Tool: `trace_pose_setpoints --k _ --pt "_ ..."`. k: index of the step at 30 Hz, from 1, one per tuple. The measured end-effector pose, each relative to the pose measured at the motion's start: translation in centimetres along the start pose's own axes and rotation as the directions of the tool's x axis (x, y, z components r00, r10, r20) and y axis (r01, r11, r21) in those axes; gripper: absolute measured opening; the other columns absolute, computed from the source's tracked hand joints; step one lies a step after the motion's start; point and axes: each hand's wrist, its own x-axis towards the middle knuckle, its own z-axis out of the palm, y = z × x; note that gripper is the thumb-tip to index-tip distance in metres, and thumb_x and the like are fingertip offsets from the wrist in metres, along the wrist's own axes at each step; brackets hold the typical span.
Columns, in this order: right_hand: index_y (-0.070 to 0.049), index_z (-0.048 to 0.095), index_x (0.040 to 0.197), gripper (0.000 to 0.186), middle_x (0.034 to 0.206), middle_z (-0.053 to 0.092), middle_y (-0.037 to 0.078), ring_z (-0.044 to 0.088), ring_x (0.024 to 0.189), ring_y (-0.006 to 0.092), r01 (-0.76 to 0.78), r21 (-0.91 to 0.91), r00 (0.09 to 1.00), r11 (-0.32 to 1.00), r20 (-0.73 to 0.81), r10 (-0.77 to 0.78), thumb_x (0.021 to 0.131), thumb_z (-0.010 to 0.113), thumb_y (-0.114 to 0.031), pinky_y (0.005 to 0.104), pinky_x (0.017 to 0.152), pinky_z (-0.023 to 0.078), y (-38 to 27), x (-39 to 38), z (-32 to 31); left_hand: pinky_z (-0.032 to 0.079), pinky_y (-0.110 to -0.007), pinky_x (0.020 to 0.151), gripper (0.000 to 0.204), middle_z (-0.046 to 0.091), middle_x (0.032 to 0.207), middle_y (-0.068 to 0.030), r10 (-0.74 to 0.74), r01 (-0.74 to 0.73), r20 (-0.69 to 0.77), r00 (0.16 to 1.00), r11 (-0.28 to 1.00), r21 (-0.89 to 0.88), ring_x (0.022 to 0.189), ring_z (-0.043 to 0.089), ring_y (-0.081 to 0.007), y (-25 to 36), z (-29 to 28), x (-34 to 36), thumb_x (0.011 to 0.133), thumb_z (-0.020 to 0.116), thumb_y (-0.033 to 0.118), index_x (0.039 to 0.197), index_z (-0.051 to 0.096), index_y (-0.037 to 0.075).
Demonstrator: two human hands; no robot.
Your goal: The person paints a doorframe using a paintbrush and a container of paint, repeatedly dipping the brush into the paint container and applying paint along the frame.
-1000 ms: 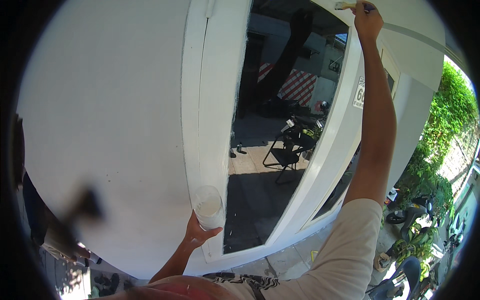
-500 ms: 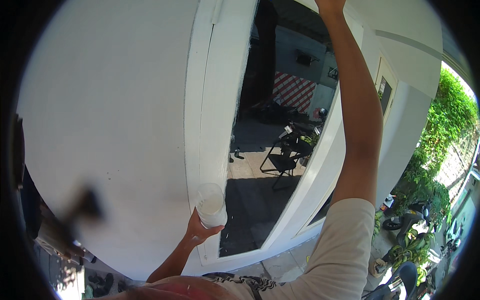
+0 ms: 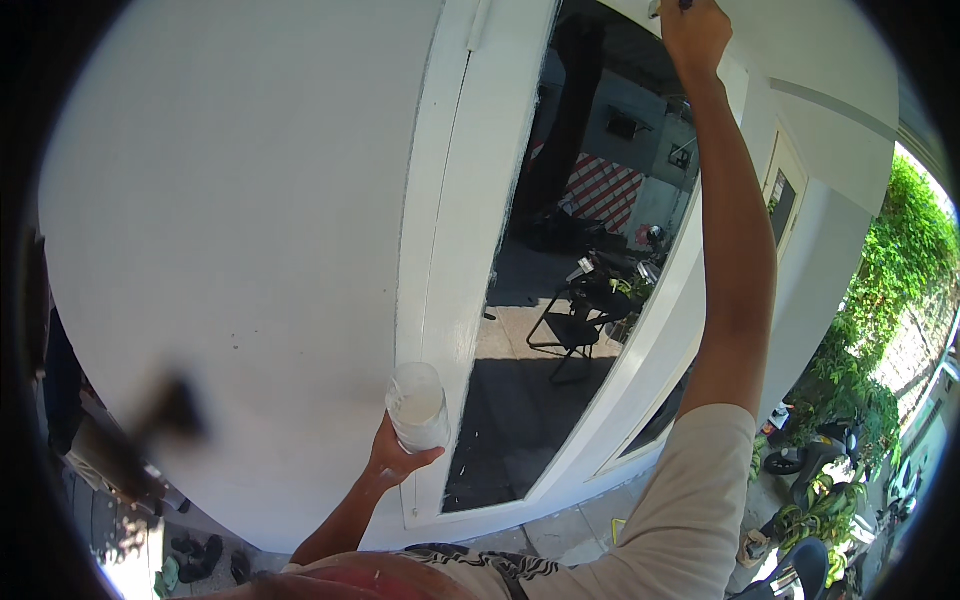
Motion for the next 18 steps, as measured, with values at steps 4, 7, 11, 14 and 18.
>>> trace_pose_setpoints --k 4,7,11,14,18 --pt "0.005 0.066 0.102 0.018 0.087 0.068 0.011 0.071 0.074 0.0192 -0.170 0.681 0.967 0.713 -0.023 0.253 0.099 0.064 -0.013 0.0316 0.069 0.064 -7.6 2.1 1.1 0.049 -0.044 0.106 0.096 0.062 0.132 -0.0167 0.004 -0.003 -0.016 1.000 1.000 0.029 0.122 0.062 -0.0301 -1.2 -0.4 -0.1 0.070 0.096 0.023 0.145 0.039 0.003" --pt "0.005 0.066 0.102 0.019 0.086 0.068 0.010 0.071 0.073 0.0191 -0.198 0.892 0.964 0.407 0.102 0.246 0.099 0.064 -0.014 0.0319 0.068 0.064 -7.0 2.6 2.9 0.049 -0.043 0.105 0.097 0.062 0.131 -0.0164 -0.010 0.010 0.001 1.000 1.000 0.024 0.122 0.062 -0.0295 -1.1 -0.2 -0.2 0.069 0.096 0.024 0.145 0.039 0.003" --pt "0.005 0.066 0.102 0.020 0.086 0.068 0.010 0.071 0.072 0.0187 -0.270 0.814 0.948 0.514 0.132 0.289 0.099 0.065 -0.015 0.0313 0.067 0.064 -2.1 0.3 2.4 0.049 -0.043 0.105 0.097 0.062 0.131 -0.0165 -0.006 0.006 -0.002 1.000 1.000 0.005 0.121 0.063 -0.0291 -1.2 -0.5 -0.2 0.069 0.096 0.023 0.145 0.039 0.002" --pt "-0.005 0.079 0.100 0.029 0.085 0.079 0.011 0.077 0.081 0.0239 -0.196 0.323 0.979 0.926 0.006 0.205 0.092 0.070 -0.032 0.0368 0.077 0.060 3.5 -0.3 -0.6 0.049 -0.043 0.105 0.097 0.061 0.132 -0.0165 -0.004 0.004 -0.001 1.000 1.000 0.002 0.122 0.062 -0.0285 -1.1 -1.0 -0.4 0.069 0.096 0.023 0.145 0.038 0.002" --pt "-0.005 0.078 0.093 0.031 0.080 0.077 0.012 0.076 0.075 0.0316 -0.094 0.032 0.986 0.995 -0.132 0.098 0.093 0.068 -0.035 0.0423 0.075 0.059 2.9 -2.1 -2.7 0.049 -0.042 0.105 0.097 0.060 0.133 -0.0162 -0.009 0.009 -0.006 1.000 1.000 -0.019 0.122 0.061 -0.0278 -1.2 -2.0 -0.7 0.069 0.096 0.022 0.145 0.038 0.001"
